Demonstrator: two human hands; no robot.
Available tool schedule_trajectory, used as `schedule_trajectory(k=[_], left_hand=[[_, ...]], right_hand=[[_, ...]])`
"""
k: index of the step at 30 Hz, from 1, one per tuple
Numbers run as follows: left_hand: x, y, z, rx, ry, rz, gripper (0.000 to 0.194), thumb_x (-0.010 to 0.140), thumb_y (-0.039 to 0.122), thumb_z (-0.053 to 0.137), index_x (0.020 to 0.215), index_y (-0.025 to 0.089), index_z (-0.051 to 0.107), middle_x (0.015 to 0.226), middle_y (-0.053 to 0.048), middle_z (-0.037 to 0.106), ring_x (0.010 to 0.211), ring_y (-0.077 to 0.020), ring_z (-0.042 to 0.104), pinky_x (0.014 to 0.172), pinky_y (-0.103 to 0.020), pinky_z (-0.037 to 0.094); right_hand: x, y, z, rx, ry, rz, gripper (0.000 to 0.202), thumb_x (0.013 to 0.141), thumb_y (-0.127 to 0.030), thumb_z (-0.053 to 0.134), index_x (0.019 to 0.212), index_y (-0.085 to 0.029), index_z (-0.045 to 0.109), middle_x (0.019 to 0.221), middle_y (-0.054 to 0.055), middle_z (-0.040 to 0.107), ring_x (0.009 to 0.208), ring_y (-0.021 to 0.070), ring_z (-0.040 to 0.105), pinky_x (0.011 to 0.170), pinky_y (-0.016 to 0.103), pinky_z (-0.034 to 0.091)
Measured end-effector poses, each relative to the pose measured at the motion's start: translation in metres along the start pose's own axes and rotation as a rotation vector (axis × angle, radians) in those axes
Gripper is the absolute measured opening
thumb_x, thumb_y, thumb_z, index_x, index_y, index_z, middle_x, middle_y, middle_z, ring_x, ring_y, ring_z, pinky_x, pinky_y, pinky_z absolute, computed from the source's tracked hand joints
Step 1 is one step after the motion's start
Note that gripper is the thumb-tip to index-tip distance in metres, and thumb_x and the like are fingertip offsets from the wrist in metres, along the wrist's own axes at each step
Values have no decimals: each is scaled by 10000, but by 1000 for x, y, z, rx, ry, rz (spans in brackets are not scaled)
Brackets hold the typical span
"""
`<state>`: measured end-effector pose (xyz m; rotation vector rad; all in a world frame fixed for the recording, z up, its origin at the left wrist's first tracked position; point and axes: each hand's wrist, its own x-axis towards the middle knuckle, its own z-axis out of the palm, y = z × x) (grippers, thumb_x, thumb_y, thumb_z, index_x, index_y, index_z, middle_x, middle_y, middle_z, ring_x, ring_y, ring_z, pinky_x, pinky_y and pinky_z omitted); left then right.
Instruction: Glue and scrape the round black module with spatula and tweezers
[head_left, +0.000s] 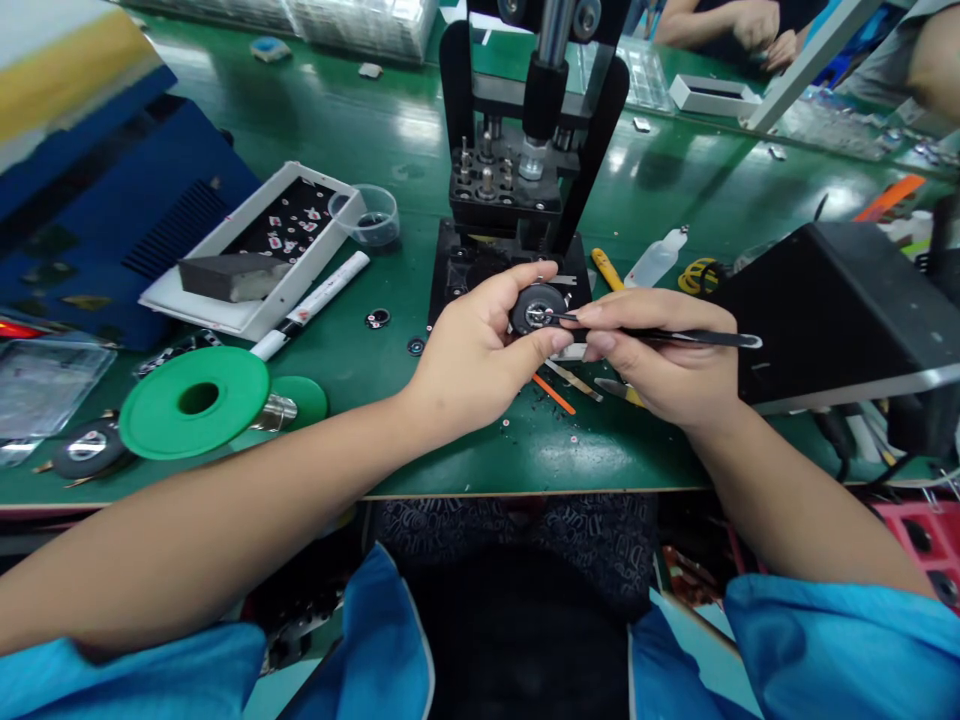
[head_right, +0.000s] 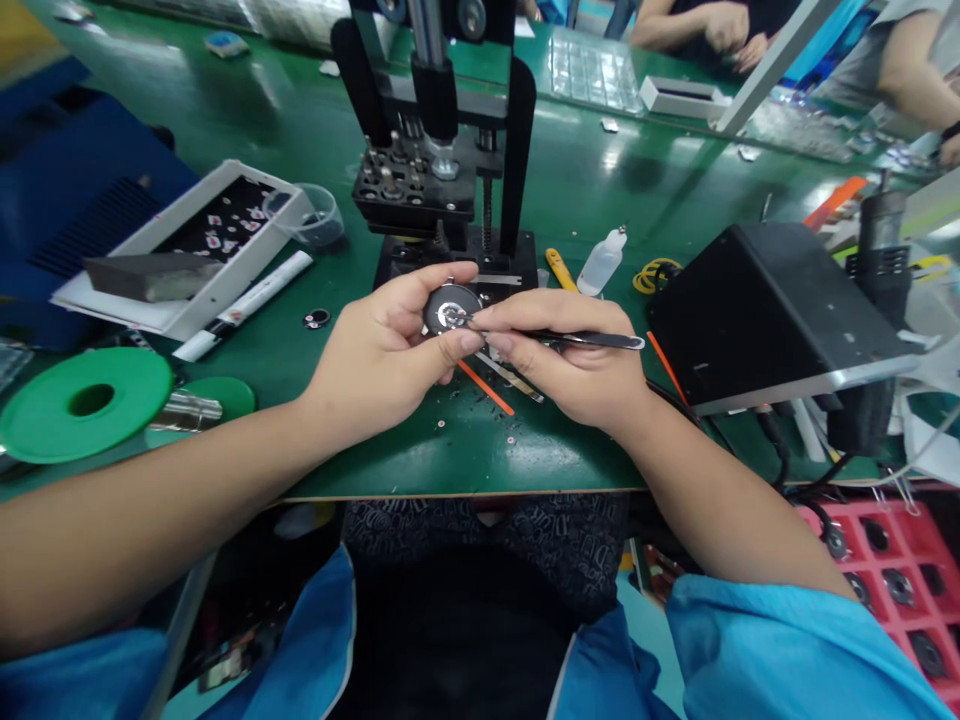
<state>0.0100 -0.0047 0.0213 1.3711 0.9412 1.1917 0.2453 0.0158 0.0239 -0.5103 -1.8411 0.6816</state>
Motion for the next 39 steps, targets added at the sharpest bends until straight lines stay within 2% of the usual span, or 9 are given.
schedule_trajectory(k=[3, 6, 8, 10, 18, 23, 29, 33, 39], left_hand=[[1, 0, 0, -11, -4, -22, 712, 835, 402, 1130, 1435, 198, 807, 1418, -111, 900, 1302, -342, 866, 982, -385, 752], [3, 0, 0, -29, -7, -62, 756, 811, 447, 1148, 1433, 216, 785, 1187, -64, 890, 940, -239, 834, 716, -316, 676], [4, -1, 0, -84, -16, -82, 779, 781, 450, 1168, 1408, 232, 759, 1047, -15, 833, 679, -149, 694, 572, -288, 587], [5, -2, 1, -141, -16, -92, 769, 755, 446, 1186, 1352, 250, 743, 1008, 8, 797, 590, -110, 611, 526, -281, 560], [3, -5, 3, -138, -10, -111, 829, 812, 479, 1149, 1522, 273, 774, 1080, -18, 855, 605, -136, 684, 557, -312, 605], [2, -2, 2, -127, -16, -129, 740, 824, 421, 1133, 1463, 250, 801, 1021, -9, 856, 547, -116, 631, 514, -305, 576], [4, -2, -2, -124, -73, -132, 719, 847, 428, 1125, 1461, 232, 807, 970, -23, 810, 583, -155, 679, 519, -326, 557], [5, -2, -1, -166, -73, -148, 704, 837, 393, 1127, 1435, 230, 793, 993, -25, 811, 579, -144, 671, 520, -326, 558], [5, 0, 1, -262, -53, -201, 718, 761, 329, 1167, 1349, 234, 766, 850, 37, 754, 521, -101, 595, 458, -273, 485]], right_hand=[[-1, 2, 0, -31, -3, 6, 199, 1078, -343, 975, 1262, -415, 995, 1137, -3, 981, 934, 234, 945, 921, 421, 826], [-1, 5, 1, -40, -3, -27, 263, 1068, -309, 971, 1297, -438, 987, 1164, -11, 983, 1012, 247, 955, 951, 430, 826], [-2, 5, 2, -35, 7, -54, 351, 1056, -233, 965, 1335, -445, 979, 1185, -21, 984, 1057, 240, 959, 981, 407, 818], [-2, 4, 3, -36, 16, -69, 393, 1053, -187, 957, 1354, -440, 975, 1204, -28, 983, 1084, 233, 960, 1008, 391, 810], [-2, -2, 4, -104, 37, -34, 288, 1095, -260, 947, 1311, -448, 978, 1169, -60, 978, 1062, 223, 953, 1003, 396, 796], [-1, -1, 4, -120, 27, 11, 144, 1095, -349, 965, 1221, -416, 978, 1113, -41, 973, 981, 218, 948, 925, 396, 812], [-3, 2, 5, -80, 28, -11, 186, 1095, -348, 969, 1266, -418, 980, 1150, -48, 979, 988, 208, 952, 937, 382, 813], [-4, 5, 4, -111, 16, -13, 158, 1117, -433, 947, 1271, -442, 982, 1180, -37, 980, 1064, 250, 961, 999, 464, 818], [-3, 6, 4, -55, 7, -68, 334, 1101, -275, 959, 1368, -476, 960, 1239, -48, 980, 1125, 243, 965, 1026, 434, 811]])
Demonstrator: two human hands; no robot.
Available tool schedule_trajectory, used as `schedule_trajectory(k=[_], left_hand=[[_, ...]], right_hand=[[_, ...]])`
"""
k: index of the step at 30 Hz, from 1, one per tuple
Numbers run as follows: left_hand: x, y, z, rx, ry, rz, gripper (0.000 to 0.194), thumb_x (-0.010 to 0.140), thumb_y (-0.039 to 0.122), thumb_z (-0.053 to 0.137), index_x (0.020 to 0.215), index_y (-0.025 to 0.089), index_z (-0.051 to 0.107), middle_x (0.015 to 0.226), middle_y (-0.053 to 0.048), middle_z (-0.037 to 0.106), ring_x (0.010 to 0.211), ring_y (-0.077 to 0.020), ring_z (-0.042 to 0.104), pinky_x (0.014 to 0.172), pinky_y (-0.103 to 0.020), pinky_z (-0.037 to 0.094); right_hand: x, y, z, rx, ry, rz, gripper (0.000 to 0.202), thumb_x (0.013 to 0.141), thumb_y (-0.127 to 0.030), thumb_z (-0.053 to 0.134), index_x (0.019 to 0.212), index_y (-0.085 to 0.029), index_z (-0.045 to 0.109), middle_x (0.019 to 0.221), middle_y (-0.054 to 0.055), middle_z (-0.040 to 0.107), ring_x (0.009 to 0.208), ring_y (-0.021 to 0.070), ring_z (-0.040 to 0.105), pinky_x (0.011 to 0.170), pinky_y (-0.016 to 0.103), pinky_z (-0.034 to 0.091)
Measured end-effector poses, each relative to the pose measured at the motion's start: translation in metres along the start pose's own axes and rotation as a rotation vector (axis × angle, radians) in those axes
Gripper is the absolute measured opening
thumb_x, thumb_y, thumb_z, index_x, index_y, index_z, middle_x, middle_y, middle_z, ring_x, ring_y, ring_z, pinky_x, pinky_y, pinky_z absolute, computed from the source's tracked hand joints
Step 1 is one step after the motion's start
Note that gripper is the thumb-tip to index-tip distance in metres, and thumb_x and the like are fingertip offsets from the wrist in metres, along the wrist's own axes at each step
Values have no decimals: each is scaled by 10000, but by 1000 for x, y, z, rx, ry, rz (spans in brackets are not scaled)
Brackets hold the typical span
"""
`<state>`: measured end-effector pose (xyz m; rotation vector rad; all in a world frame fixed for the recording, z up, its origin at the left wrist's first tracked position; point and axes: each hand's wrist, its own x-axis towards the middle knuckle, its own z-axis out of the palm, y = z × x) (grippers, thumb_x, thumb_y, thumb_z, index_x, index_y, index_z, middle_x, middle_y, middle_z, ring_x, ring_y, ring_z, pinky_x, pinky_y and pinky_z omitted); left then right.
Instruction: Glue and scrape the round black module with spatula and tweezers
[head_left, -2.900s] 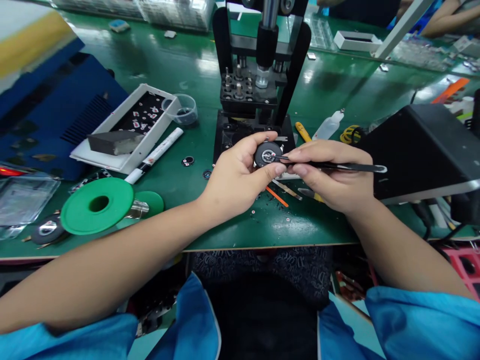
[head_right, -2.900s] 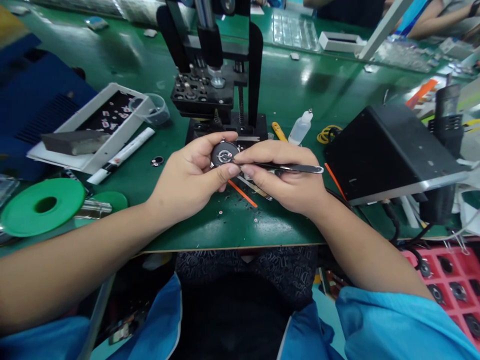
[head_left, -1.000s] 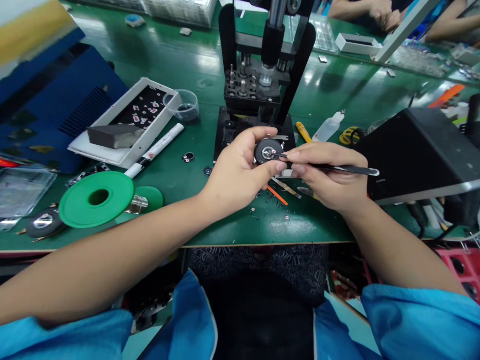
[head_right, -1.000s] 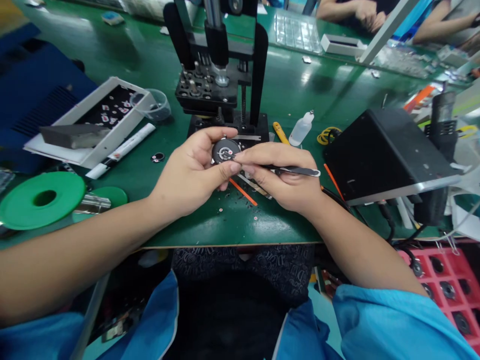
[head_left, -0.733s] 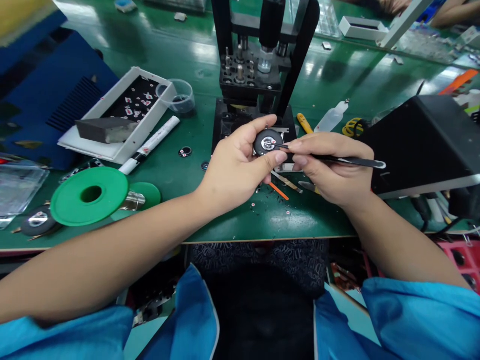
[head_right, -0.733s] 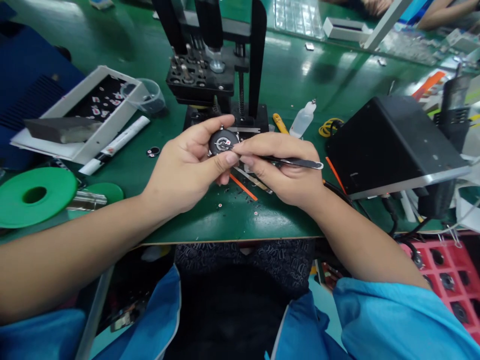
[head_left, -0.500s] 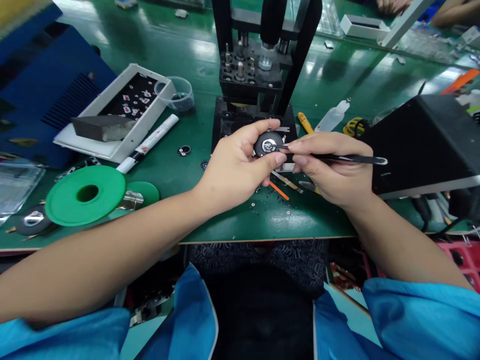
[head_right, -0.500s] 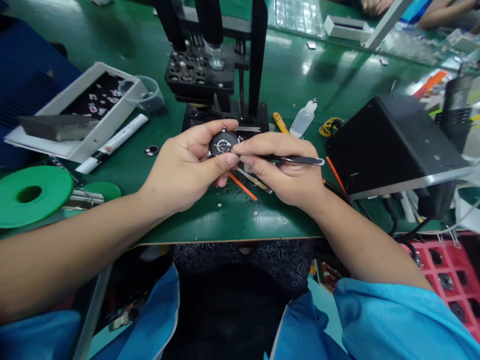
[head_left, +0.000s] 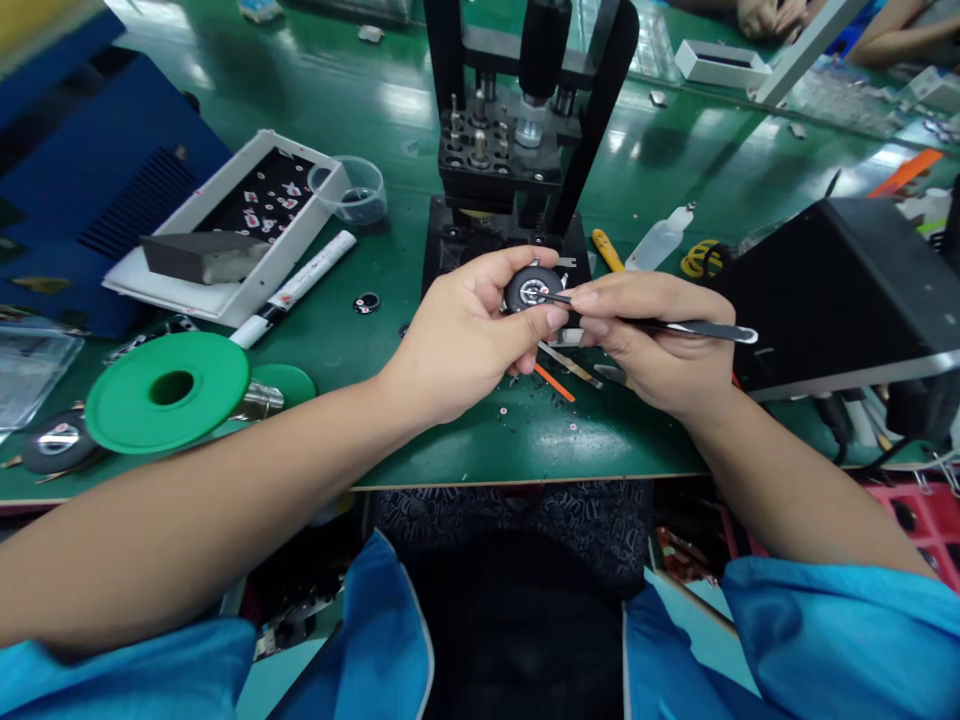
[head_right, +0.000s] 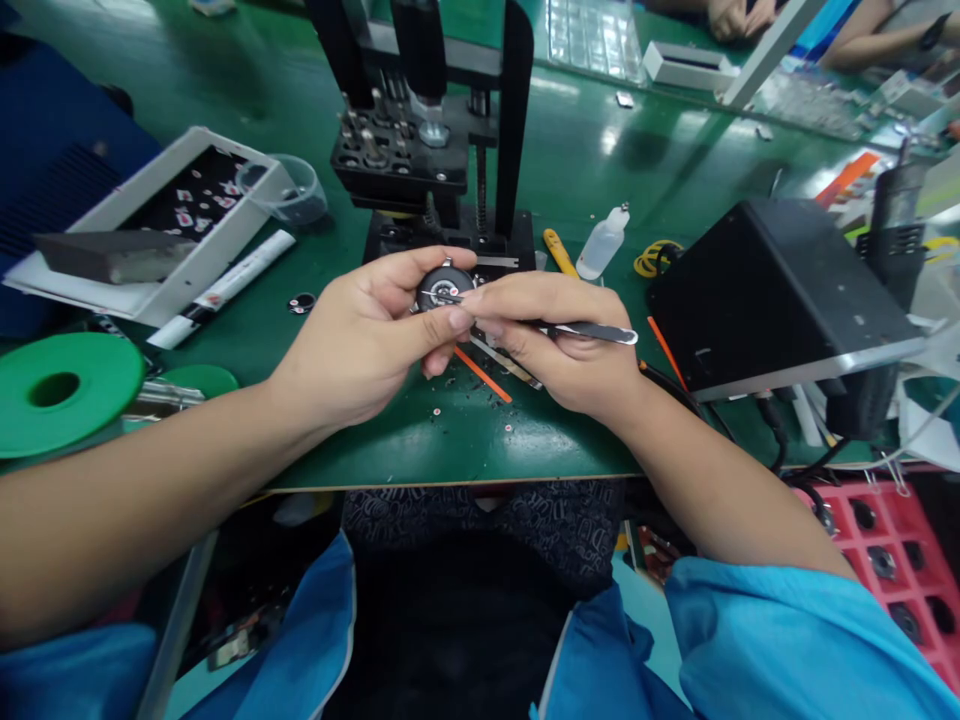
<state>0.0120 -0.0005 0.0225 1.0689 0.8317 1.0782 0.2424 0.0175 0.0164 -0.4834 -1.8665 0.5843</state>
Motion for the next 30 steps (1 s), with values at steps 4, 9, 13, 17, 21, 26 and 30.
schedule_trajectory(k=[4, 9, 13, 17, 21, 26, 30], left_hand=[[1, -1, -1, 15, -18, -21, 712, 782, 355, 1160, 1363, 239, 766, 847, 24, 757, 560, -135, 630, 468, -299, 484], [1, 1, -1, -26, -34, -33, 698, 779, 340, 1170, 1330, 208, 763, 816, 25, 744, 555, -138, 619, 469, -308, 485], [-1, 5, 4, -108, -40, -67, 683, 732, 284, 1199, 1237, 196, 749, 765, 54, 733, 511, -94, 593, 445, -242, 474], [-2, 6, 6, -100, 3, -52, 721, 710, 256, 1202, 1268, 204, 748, 775, 67, 751, 497, -78, 614, 455, -199, 517], [0, 3, 5, -75, 29, -28, 763, 677, 223, 1200, 1301, 221, 761, 868, 56, 792, 509, -81, 645, 478, -211, 571], [2, -1, 3, -48, 43, 6, 740, 691, 192, 1170, 1303, 218, 754, 906, 49, 794, 514, -80, 631, 476, -230, 571], [3, -4, 0, 7, 33, 22, 717, 742, 206, 1137, 1338, 217, 739, 948, 30, 806, 538, -86, 633, 497, -253, 576]], right_hand=[[0, 1, 1, -8, 14, -4, 306, 1092, -309, 972, 1351, -472, 969, 1213, -41, 982, 1101, 251, 967, 997, 427, 821], [0, 2, 2, 15, 9, -25, 323, 1096, -282, 964, 1369, -455, 968, 1228, -26, 982, 1107, 256, 971, 996, 414, 816], [1, 2, 3, 15, 4, -76, 368, 1105, -237, 941, 1398, -459, 956, 1262, -37, 979, 1146, 245, 965, 1028, 407, 808], [0, -2, 3, -3, 29, -38, 362, 1095, -210, 935, 1371, -442, 963, 1227, -37, 981, 1116, 222, 952, 1019, 383, 792], [0, -6, -1, -73, 34, 2, 230, 1124, -302, 923, 1314, -425, 970, 1169, -23, 978, 1060, 238, 949, 979, 416, 794], [0, -7, -3, -146, 45, 32, 140, 1125, -384, 918, 1247, -417, 977, 1128, -4, 971, 1007, 251, 934, 976, 452, 792], [-1, -9, -2, -175, 51, 72, 115, 1134, -443, 902, 1205, -403, 982, 1122, -2, 970, 1018, 261, 937, 1000, 480, 789]])
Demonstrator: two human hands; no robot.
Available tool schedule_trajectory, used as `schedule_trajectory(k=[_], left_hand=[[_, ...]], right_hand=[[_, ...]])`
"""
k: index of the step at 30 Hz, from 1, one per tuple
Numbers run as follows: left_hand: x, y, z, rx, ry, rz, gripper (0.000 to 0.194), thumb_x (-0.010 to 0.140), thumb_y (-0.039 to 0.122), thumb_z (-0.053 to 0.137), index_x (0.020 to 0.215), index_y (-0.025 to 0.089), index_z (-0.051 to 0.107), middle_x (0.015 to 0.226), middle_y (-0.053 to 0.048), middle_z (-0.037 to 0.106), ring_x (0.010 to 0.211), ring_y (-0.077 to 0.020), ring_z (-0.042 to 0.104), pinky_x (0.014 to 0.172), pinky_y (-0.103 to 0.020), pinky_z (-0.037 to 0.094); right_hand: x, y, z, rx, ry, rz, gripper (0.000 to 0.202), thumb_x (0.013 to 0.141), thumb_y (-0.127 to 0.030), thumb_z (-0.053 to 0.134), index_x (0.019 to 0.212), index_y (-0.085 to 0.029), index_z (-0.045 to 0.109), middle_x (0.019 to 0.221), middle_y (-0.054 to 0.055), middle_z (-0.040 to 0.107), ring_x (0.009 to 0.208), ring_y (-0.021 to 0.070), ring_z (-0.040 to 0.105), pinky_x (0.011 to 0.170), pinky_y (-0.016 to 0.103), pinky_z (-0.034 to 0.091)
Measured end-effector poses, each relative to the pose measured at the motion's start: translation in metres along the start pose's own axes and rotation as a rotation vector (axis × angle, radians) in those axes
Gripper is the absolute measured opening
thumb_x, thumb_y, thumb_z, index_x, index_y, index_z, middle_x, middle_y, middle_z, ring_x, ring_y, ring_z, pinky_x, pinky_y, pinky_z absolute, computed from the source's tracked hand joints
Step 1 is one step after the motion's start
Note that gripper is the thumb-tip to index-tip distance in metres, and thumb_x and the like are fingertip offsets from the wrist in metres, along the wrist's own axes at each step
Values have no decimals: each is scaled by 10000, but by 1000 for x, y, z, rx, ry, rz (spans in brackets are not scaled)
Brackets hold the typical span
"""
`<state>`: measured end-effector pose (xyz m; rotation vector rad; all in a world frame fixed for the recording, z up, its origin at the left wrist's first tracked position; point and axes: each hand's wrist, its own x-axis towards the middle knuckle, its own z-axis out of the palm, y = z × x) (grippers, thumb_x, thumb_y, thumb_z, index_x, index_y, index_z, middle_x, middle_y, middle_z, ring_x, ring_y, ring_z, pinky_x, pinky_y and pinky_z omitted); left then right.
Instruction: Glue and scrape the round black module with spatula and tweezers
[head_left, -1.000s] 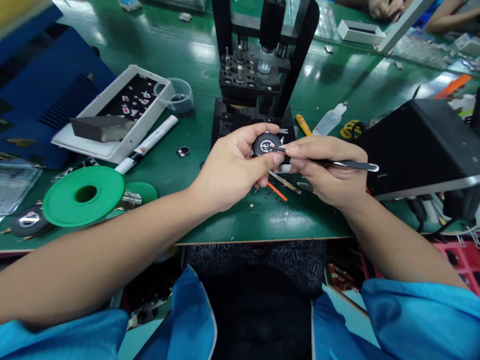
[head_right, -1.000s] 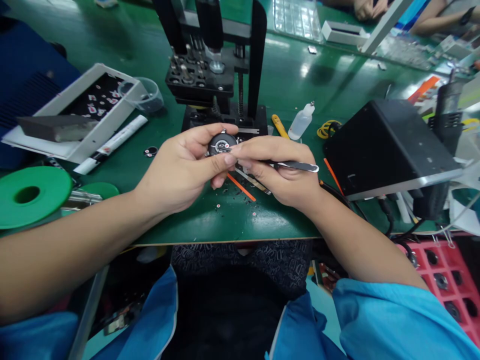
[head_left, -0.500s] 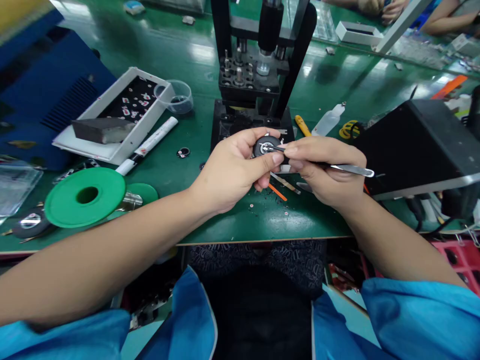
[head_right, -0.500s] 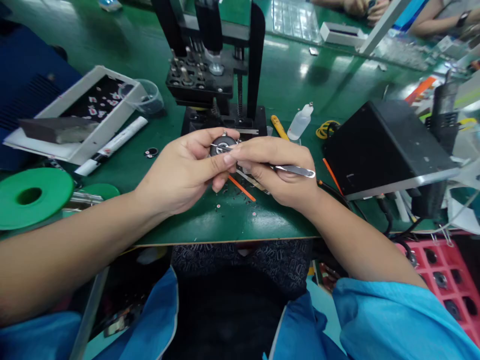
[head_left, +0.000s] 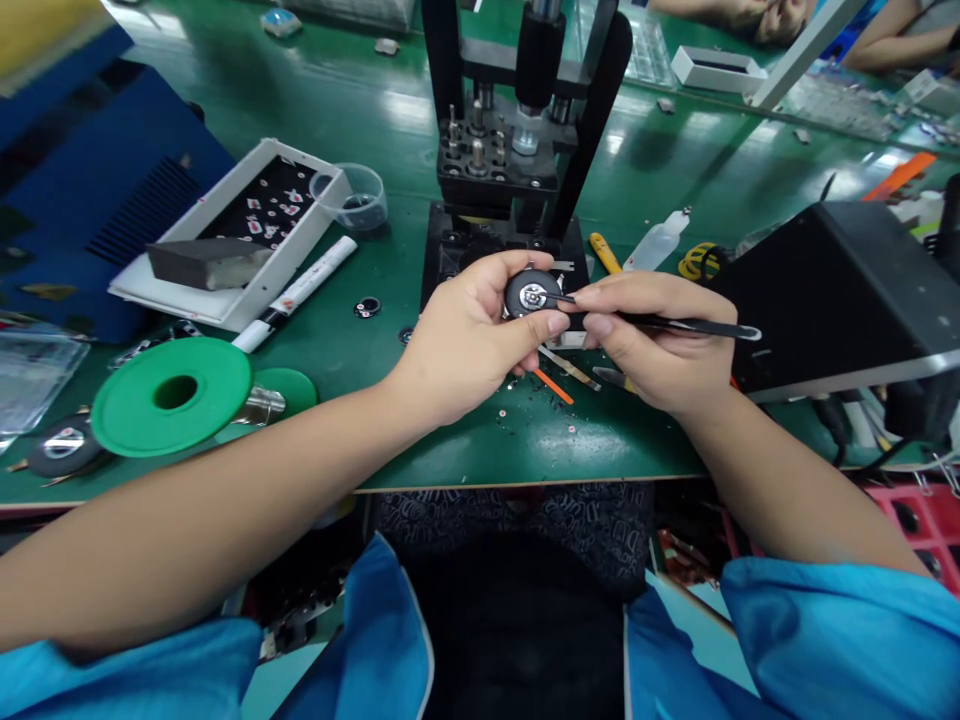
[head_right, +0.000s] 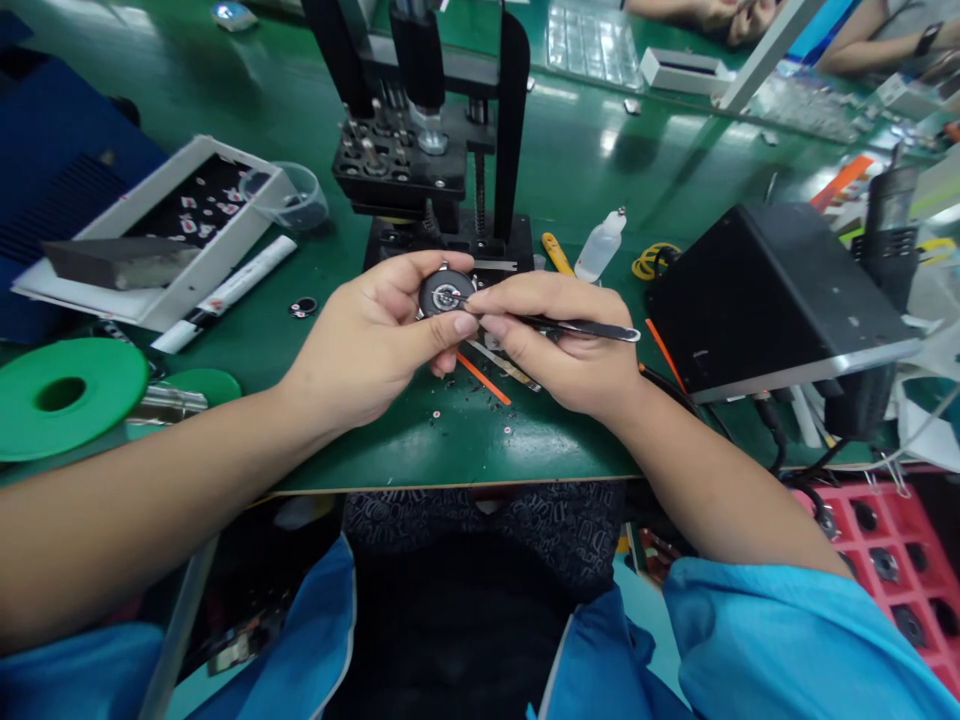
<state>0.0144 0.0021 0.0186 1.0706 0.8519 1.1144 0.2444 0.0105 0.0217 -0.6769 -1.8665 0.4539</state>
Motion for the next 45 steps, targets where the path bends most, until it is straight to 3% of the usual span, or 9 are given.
schedule_trajectory(k=[10, 16, 21, 24, 27, 30, 33, 40, 45], left_hand=[[1, -4, -2, 73, -25, 42, 625, 827, 171, 1007, 1372, 216, 707, 990, 25, 796, 531, -73, 605, 486, -251, 552], [7, -2, -10, 111, 58, 157, 672, 854, 373, 1122, 1359, 266, 692, 1068, 11, 736, 627, -95, 624, 567, -299, 589], [7, 4, -10, 103, 114, 186, 773, 769, 428, 1186, 1337, 289, 679, 1175, -7, 723, 700, -114, 629, 589, -330, 618], [7, 4, -9, 101, 109, 194, 754, 739, 367, 1176, 1318, 286, 700, 1138, -8, 726, 652, -106, 602, 529, -323, 573], [7, 1, -10, 117, 97, 197, 725, 745, 333, 1149, 1322, 290, 713, 1126, -5, 737, 622, -96, 590, 524, -319, 561], [7, -2, -12, 128, 106, 228, 724, 751, 372, 1156, 1331, 297, 730, 1154, -8, 734, 679, -104, 608, 517, -293, 535], [4, -1, -12, 160, 114, 223, 714, 816, 403, 1149, 1375, 286, 719, 1196, -6, 737, 711, -94, 590, 540, -286, 531], [-1, 7, -8, 164, 130, 160, 806, 742, 471, 1212, 1352, 293, 716, 1240, -13, 743, 767, -119, 575, 561, -320, 525], [-2, 8, -8, 210, 98, 142, 805, 769, 469, 1197, 1384, 302, 705, 1255, -25, 732, 874, -166, 657, 658, -371, 615]], right_hand=[[0, -4, 6, 154, -30, 92, 87, 1132, -428, 919, 1168, -359, 957, 1163, 19, 961, 1031, 253, 932, 974, 456, 792], [10, -2, -7, 246, 126, 336, 375, 1121, -651, 881, 1013, -292, 863, 979, 4, 834, 769, 180, 815, 617, 312, 631], [29, -4, -32, 25, -392, 499, 541, 1172, -613, 694, 764, -261, 641, 752, -13, 617, 705, 167, 577, 710, 366, 469], [36, -8, -34, -194, -668, 586, 448, 1158, -468, 660, 778, -256, 553, 746, -22, 576, 742, 170, 537, 749, 371, 387], [37, -11, -29, -329, -840, 622, 298, 1133, -357, 740, 880, -241, 631, 787, -28, 629, 784, 175, 574, 776, 353, 376], [35, -12, -25, -361, -886, 612, 59, 1084, -255, 814, 1069, -223, 767, 895, -18, 752, 833, 180, 635, 806, 333, 395], [34, -13, -24, -355, -858, 613, 105, 1079, -217, 820, 1183, -215, 819, 986, -4, 816, 876, 182, 684, 835, 322, 425], [44, -19, -39, -459, -986, 667, 167, 1002, -95, 759, 923, -238, 720, 891, -5, 774, 806, 192, 639, 765, 356, 401], [44, -22, -46, -563, -1148, 663, 141, 947, -139, 847, 965, -247, 758, 975, 20, 772, 831, 216, 632, 739, 373, 396]])
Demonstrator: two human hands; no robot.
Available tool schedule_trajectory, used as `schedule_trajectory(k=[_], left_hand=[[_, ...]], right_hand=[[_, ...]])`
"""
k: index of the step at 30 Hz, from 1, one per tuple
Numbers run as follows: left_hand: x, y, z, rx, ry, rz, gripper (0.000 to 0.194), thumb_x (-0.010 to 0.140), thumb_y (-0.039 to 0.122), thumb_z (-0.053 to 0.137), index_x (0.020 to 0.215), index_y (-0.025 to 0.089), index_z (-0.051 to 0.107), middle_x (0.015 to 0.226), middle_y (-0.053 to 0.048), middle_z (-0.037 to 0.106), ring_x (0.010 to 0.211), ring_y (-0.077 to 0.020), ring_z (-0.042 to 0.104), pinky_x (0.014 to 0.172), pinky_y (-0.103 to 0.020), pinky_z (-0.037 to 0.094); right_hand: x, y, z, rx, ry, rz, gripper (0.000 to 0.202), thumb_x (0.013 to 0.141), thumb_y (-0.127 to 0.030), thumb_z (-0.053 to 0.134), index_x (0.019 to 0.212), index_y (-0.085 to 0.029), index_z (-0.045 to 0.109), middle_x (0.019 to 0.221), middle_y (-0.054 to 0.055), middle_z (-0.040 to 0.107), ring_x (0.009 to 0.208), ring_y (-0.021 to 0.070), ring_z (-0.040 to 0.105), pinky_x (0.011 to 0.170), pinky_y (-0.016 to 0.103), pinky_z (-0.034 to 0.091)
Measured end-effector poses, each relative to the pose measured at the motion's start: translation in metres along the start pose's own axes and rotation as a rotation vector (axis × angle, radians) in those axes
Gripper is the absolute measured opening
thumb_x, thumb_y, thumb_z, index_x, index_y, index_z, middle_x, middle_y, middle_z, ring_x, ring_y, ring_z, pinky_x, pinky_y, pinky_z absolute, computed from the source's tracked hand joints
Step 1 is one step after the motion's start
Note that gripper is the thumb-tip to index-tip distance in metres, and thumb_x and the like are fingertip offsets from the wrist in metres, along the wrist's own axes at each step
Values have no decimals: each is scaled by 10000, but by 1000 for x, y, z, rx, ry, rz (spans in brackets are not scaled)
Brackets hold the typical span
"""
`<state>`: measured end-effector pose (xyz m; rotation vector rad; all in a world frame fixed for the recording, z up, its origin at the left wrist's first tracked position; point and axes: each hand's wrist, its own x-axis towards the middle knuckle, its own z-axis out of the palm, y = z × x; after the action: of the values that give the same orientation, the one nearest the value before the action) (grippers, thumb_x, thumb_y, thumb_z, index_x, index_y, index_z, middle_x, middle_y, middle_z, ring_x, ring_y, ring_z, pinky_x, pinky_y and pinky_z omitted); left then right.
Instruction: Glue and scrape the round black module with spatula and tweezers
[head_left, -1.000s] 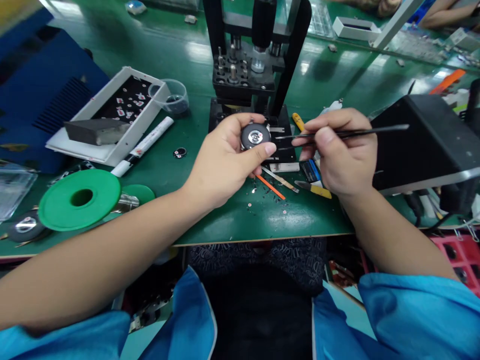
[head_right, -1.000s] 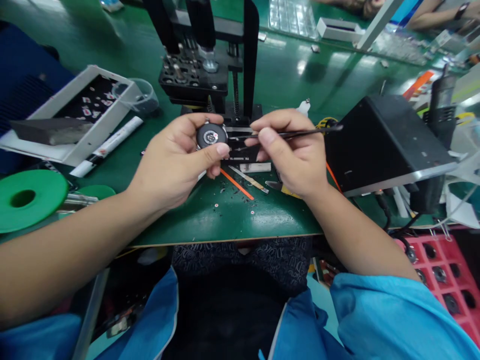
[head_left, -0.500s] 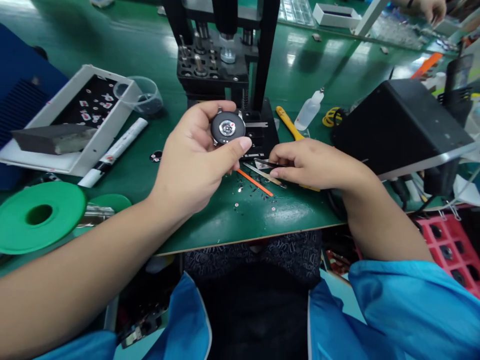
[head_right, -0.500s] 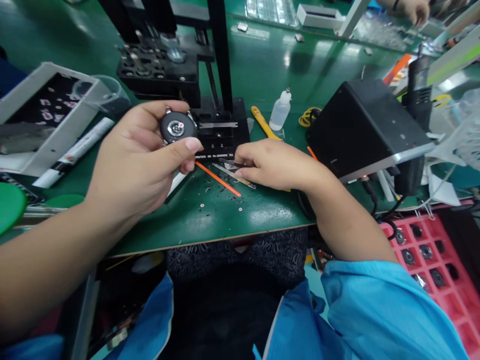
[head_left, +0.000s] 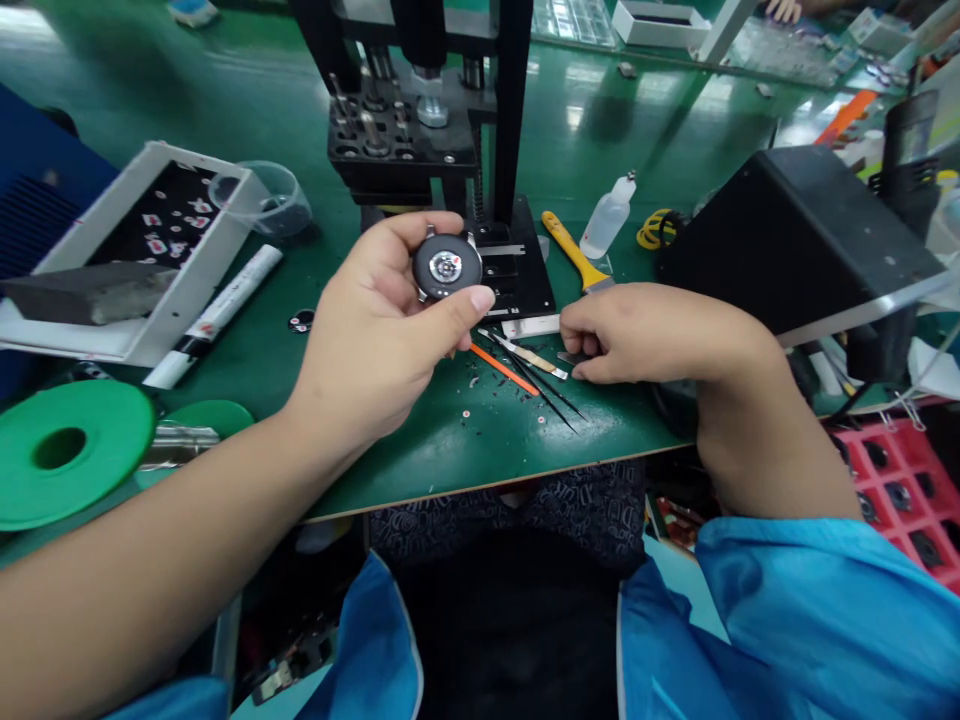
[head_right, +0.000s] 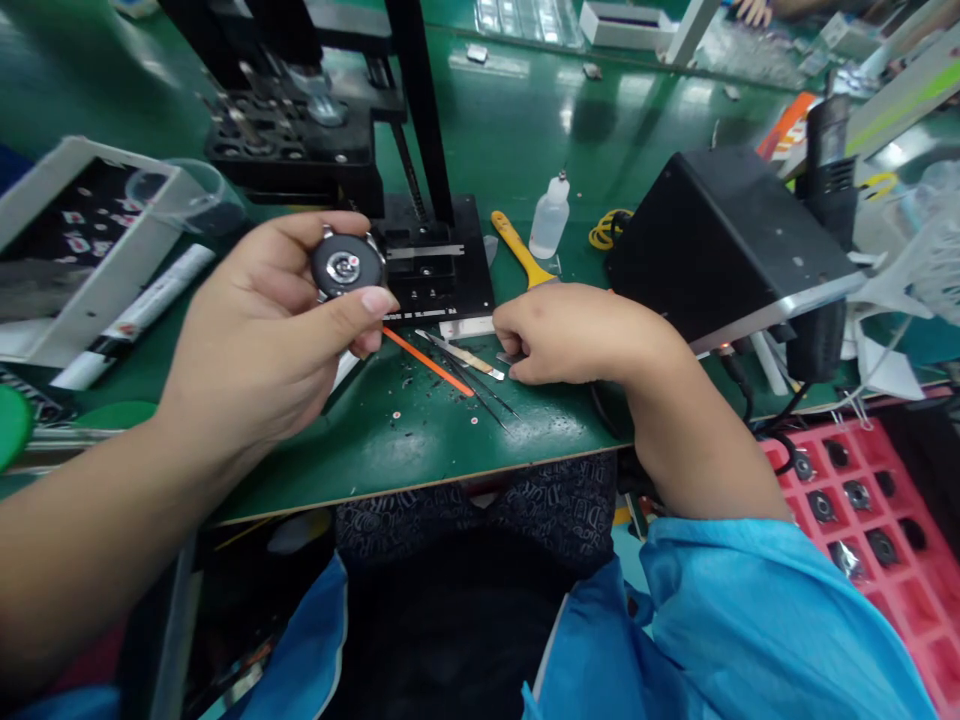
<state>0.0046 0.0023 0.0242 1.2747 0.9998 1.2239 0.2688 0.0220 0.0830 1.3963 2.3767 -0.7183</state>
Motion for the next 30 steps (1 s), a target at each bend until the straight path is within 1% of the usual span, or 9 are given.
schedule_trajectory(k=[4, 7, 12, 16, 18, 20, 23, 27, 30], left_hand=[[-2, -1, 1, 12, -55, -8, 779, 807, 358, 1159, 1421, 303, 681, 1266, -27, 754, 1065, -226, 730, 890, -429, 700], [-3, -4, 2, 12, -130, -14, 777, 812, 247, 1094, 1448, 286, 651, 1297, -38, 772, 1078, -220, 763, 991, -435, 729], [-2, -11, 0, 89, -206, -19, 690, 822, 209, 980, 1424, 268, 648, 1121, -18, 782, 977, -225, 818, 940, -426, 748], [-3, -11, -1, 134, -218, -31, 660, 800, 210, 1003, 1360, 272, 660, 1074, -8, 760, 922, -214, 797, 829, -358, 703], [-3, -11, -1, 141, -226, -36, 658, 779, 200, 1012, 1330, 275, 661, 1081, -5, 759, 911, -204, 778, 790, -332, 679], [-4, -12, 0, 144, -236, -43, 655, 768, 188, 1004, 1319, 274, 661, 1084, -3, 760, 914, -200, 772, 786, -324, 673], [-4, -15, 0, 150, -240, -35, 674, 780, 193, 975, 1371, 271, 662, 1143, -21, 778, 957, -215, 791, 826, -349, 689], [-4, -18, 0, 196, -215, 11, 712, 799, 230, 949, 1458, 261, 682, 1349, -71, 796, 1080, -244, 802, 944, -409, 702], [-4, -18, 0, 226, -217, 7, 693, 804, 262, 943, 1453, 248, 697, 1351, -75, 789, 1034, -234, 787, 904, -404, 695]], right_hand=[[-1, -3, 1, -85, 8, 50, 149, 951, -128, 820, 918, -239, 725, 969, 28, 730, 809, 210, 592, 731, 374, 383], [-1, -4, 1, -77, 8, 0, 193, 940, -75, 782, 880, -234, 692, 953, 24, 709, 816, 205, 586, 740, 365, 384], [-3, 0, 1, 71, 59, -140, 208, 942, -56, 722, 856, -242, 687, 864, -3, 706, 798, 191, 612, 744, 355, 404], [-5, 1, 4, 401, 270, -261, 92, 1022, -197, 722, 1064, -260, 775, 947, -18, 786, 824, 173, 669, 738, 325, 475], [-3, 0, 8, 525, 322, -287, 50, 1071, -307, 735, 1083, -277, 774, 896, -33, 765, 763, 164, 644, 708, 318, 495], [0, -2, 14, 632, 311, -292, 120, 1099, -397, 749, 1051, -288, 732, 862, -44, 739, 686, 150, 614, 660, 315, 506], [7, -4, 22, 766, 275, -324, 224, 1139, -487, 744, 1065, -297, 653, 933, -33, 787, 668, 147, 642, 605, 310, 532], [11, -6, 26, 798, 334, -329, 236, 1163, -503, 747, 1094, -301, 646, 868, -43, 751, 680, 158, 681, 624, 312, 572], [10, -7, 25, 710, 403, -240, 171, 1160, -444, 777, 1098, -294, 721, 831, -63, 713, 620, 132, 629, 671, 324, 593]])
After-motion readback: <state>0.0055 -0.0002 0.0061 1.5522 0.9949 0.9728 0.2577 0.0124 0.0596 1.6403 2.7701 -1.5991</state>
